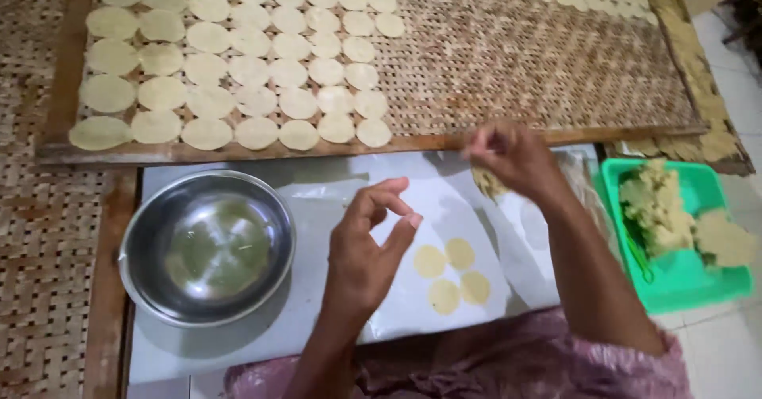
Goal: Preparing small circles of dough and placing them onto a drying rack.
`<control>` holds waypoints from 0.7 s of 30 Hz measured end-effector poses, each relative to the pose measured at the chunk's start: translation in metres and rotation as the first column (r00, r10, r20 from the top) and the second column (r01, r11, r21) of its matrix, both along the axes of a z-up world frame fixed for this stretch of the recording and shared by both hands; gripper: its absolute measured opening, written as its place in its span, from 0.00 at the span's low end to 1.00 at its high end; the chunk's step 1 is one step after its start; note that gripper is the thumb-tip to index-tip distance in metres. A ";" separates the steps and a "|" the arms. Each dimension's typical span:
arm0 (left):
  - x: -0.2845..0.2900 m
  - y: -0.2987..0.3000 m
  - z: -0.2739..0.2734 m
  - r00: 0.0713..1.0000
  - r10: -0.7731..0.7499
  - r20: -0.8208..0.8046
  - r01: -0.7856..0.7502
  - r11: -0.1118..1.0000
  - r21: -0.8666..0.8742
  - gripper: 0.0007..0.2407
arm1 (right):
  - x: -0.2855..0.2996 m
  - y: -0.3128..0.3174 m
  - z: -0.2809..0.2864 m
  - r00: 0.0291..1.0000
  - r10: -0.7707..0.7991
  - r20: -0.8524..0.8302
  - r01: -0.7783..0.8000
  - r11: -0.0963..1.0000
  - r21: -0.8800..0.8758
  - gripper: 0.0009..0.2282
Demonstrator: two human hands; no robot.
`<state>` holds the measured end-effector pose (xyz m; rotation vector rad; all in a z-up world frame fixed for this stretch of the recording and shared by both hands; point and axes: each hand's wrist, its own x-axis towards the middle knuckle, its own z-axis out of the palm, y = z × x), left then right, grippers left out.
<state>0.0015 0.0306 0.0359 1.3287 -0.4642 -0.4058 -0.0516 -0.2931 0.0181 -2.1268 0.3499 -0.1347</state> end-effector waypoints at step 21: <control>-0.005 -0.008 -0.009 0.991 -0.030 0.128 0.012 0.991 0.136 0.09 | -0.120 0.145 -0.013 0.979 -0.176 -0.103 0.100 0.853 -0.513 0.11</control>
